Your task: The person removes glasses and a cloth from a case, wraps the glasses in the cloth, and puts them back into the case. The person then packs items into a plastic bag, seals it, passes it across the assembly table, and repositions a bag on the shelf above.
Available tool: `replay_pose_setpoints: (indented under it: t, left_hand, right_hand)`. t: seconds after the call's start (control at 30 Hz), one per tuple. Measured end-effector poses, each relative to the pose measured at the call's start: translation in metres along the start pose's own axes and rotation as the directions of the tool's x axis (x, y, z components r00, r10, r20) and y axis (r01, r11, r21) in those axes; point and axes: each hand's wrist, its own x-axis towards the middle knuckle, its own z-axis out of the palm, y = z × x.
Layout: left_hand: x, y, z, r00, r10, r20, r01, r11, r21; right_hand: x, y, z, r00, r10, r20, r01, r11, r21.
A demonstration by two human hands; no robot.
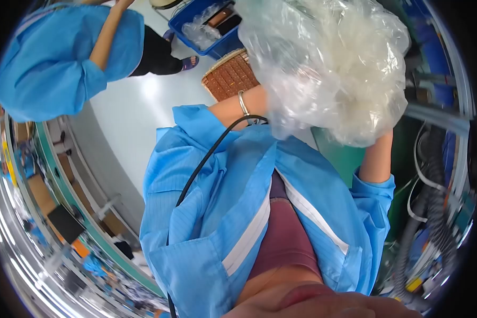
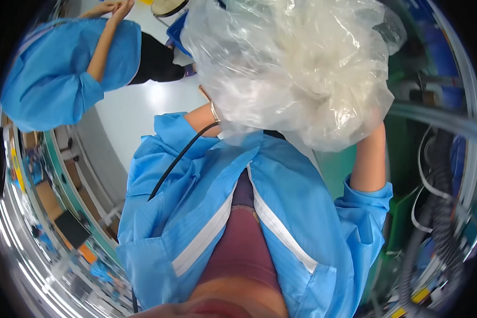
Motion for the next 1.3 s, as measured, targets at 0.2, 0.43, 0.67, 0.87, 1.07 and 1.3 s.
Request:
replay_pose_setpoints:
  t: [0.2,0.43,0.67,0.87,1.07,1.3]
  left_hand:
    - [-0.020,-0.035,-0.029,0.889,-0.058,-0.453,-0.049,0.974,-0.221]
    - [-0.088,-0.019,-0.109,0.817,0.035,-0.576,0.391,0.699,0.598]
    - [-0.142,-0.114,-0.135,0.694,-0.502,-0.516,0.554,0.830,-0.063]
    - [-0.185,-0.092,-0.243,0.565,-0.211,-0.797,0.404,0.914,0.045]
    - [-0.185,-0.121,-0.287,0.869,-0.233,-0.437,0.482,0.603,0.635]
    - [-0.198,-0.170,-0.369,0.807,-0.249,-0.535,0.540,0.676,0.501]
  right_hand:
    - [0.050,-0.034,0.019,0.940,0.038,0.339,0.037,0.977,-0.212]
    - [0.067,-0.089,0.124,0.741,-0.500,0.449,0.646,0.714,-0.271]
    - [0.113,-0.002,0.249,0.543,-0.248,0.802,0.581,0.800,-0.147]
    - [0.200,0.058,0.351,0.639,0.237,0.732,0.320,0.783,-0.533]
    - [0.242,0.068,0.442,0.791,-0.060,0.609,0.176,0.975,-0.132]
    - [0.307,0.046,0.446,0.561,0.214,0.799,-0.271,0.960,-0.067]
